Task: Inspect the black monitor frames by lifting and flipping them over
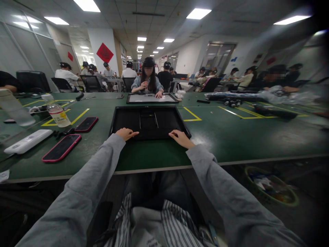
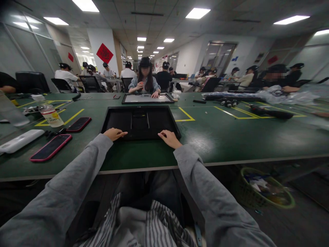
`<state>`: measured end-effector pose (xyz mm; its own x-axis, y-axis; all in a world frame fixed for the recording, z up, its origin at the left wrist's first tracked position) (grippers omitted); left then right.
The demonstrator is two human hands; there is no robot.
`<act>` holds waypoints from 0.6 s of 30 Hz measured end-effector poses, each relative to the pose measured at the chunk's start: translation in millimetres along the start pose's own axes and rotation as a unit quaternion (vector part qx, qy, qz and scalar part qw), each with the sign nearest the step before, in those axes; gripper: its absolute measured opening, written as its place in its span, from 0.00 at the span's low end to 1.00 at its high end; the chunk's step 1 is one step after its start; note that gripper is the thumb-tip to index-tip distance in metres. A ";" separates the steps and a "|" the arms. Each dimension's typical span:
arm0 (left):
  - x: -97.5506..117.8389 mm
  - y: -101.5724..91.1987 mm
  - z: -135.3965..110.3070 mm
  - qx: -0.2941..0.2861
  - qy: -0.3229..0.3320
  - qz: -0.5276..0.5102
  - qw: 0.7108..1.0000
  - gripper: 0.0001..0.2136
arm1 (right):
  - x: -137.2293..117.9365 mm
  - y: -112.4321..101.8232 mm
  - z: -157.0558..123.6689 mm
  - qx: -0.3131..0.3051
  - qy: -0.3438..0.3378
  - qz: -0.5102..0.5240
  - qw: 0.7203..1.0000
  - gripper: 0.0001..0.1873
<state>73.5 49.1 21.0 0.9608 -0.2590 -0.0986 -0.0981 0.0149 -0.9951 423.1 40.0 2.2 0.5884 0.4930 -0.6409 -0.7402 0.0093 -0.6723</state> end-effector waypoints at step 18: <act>-105.9 1.6 -41.3 0.125 -0.305 0.009 0.944 0.21 | 90.9 -59.1 8.8 0.235 0.099 -0.069 0.964 0.29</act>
<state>-39.1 36.7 30.3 0.9372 0.3477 -0.0282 -0.1256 0.2607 -0.9572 517.4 91.9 -13.0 0.7078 0.2842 -0.6467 -0.6891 0.4793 -0.5435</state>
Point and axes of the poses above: each hand's wrist, its own z-axis towards the middle knuckle, its own y-axis out of the palm, x = y × z, the point moved 6 cm from there along z, towards the middle knuckle, and after that the axes turned 15 degrees about z, right-handed, at the moved point
